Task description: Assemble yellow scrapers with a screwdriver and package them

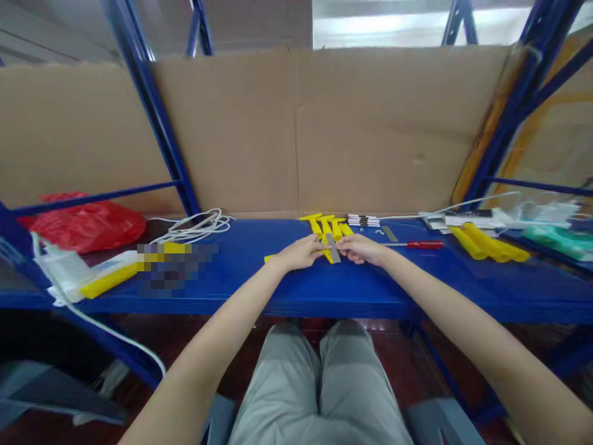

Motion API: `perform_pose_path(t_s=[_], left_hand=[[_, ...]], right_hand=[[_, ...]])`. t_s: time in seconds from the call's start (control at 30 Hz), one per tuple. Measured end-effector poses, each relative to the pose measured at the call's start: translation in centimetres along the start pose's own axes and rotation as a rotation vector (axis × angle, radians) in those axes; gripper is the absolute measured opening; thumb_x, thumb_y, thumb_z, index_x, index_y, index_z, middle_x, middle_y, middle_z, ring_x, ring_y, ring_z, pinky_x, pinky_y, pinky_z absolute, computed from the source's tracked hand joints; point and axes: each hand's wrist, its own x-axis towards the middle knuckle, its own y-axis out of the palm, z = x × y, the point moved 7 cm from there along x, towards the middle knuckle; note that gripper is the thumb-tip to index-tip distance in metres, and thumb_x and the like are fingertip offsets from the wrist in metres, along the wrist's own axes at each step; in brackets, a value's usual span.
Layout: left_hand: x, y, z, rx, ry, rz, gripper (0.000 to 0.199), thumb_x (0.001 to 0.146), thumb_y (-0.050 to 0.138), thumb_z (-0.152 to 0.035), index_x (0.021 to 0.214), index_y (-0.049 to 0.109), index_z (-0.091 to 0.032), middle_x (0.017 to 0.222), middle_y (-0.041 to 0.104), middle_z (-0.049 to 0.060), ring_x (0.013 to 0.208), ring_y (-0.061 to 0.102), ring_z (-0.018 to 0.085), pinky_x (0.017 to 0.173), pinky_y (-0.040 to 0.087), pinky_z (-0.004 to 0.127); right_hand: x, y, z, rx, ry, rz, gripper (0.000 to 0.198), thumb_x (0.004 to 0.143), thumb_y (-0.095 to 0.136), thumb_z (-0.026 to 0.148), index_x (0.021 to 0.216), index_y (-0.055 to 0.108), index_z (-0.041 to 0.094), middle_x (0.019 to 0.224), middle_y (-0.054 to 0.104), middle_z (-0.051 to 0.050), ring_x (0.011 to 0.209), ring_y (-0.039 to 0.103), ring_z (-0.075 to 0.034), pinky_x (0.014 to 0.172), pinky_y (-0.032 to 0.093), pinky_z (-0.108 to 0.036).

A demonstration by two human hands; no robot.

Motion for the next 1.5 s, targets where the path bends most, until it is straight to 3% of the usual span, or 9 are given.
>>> perform_pose_path(t_s=[0.23, 0.47, 0.8, 1.3, 1.43, 1.5], left_hand=[[0.0, 0.0, -1.2, 0.052, 0.061, -0.013, 0.038, 0.095, 0.045, -0.026, 0.129, 0.059, -0.024, 0.099, 0.055, 0.007, 0.095, 0.057, 0.019, 0.087, 0.044, 0.028], [-0.1, 0.1, -2.8, 0.119, 0.112, 0.007, 0.038, 0.096, 0.042, -0.025, 0.13, 0.059, -0.023, 0.099, 0.057, 0.007, 0.094, 0.058, 0.019, 0.085, 0.044, 0.028], [-0.3, 0.0, -2.8, 0.259, 0.051, 0.068, 0.036, 0.095, 0.041, -0.024, 0.125, 0.062, -0.028, 0.1, 0.061, 0.007, 0.098, 0.061, 0.021, 0.076, 0.046, 0.025], [-0.3, -0.1, -2.7, 0.33, 0.025, 0.129, 0.043, 0.097, 0.033, -0.022, 0.13, 0.059, -0.029, 0.099, 0.061, 0.008, 0.097, 0.06, 0.022, 0.075, 0.047, 0.028], [-0.3, -0.1, -2.6, 0.316, 0.027, 0.126, 0.042, 0.096, 0.034, -0.021, 0.13, 0.058, -0.027, 0.1, 0.061, 0.009, 0.099, 0.06, 0.021, 0.078, 0.047, 0.028], [-0.3, -0.1, -2.6, 0.298, 0.029, 0.118, 0.041, 0.096, 0.036, -0.021, 0.13, 0.058, -0.026, 0.101, 0.062, 0.009, 0.099, 0.061, 0.021, 0.079, 0.048, 0.028]], right_hand=[[0.6, -0.4, -0.1, 0.066, -0.032, -0.044, 0.022, 0.09, 0.054, 0.02, 0.069, 0.049, 0.016, 0.047, 0.039, 0.007, 0.033, 0.029, -0.002, 0.031, 0.02, -0.014], [1.0, -0.9, -0.4, 0.122, 0.011, -0.116, 0.027, 0.09, 0.052, 0.011, 0.064, 0.044, 0.017, 0.043, 0.033, 0.01, 0.033, 0.025, -0.001, 0.031, 0.017, -0.012], [0.9, -1.1, -0.7, 0.007, 0.054, -0.113, 0.028, 0.087, 0.061, 0.021, 0.065, 0.045, 0.017, 0.044, 0.038, 0.009, 0.031, 0.026, 0.0, 0.029, 0.015, -0.012], [0.2, -6.1, 0.6, -0.034, -0.08, -0.477, 0.015, 0.082, 0.053, 0.006, 0.072, 0.05, 0.016, 0.044, 0.041, 0.009, 0.03, 0.029, -0.002, 0.032, 0.02, -0.015], [0.6, -7.7, 0.3, -0.232, -0.066, -0.573, 0.013, 0.081, 0.05, 0.008, 0.073, 0.056, 0.015, 0.043, 0.04, 0.007, 0.033, 0.035, -0.006, 0.035, 0.026, -0.019], [1.0, -8.7, 0.7, -0.413, -0.082, -0.635, 0.014, 0.08, 0.05, 0.01, 0.073, 0.061, 0.014, 0.046, 0.048, 0.003, 0.039, 0.044, -0.009, 0.041, 0.032, -0.02]])
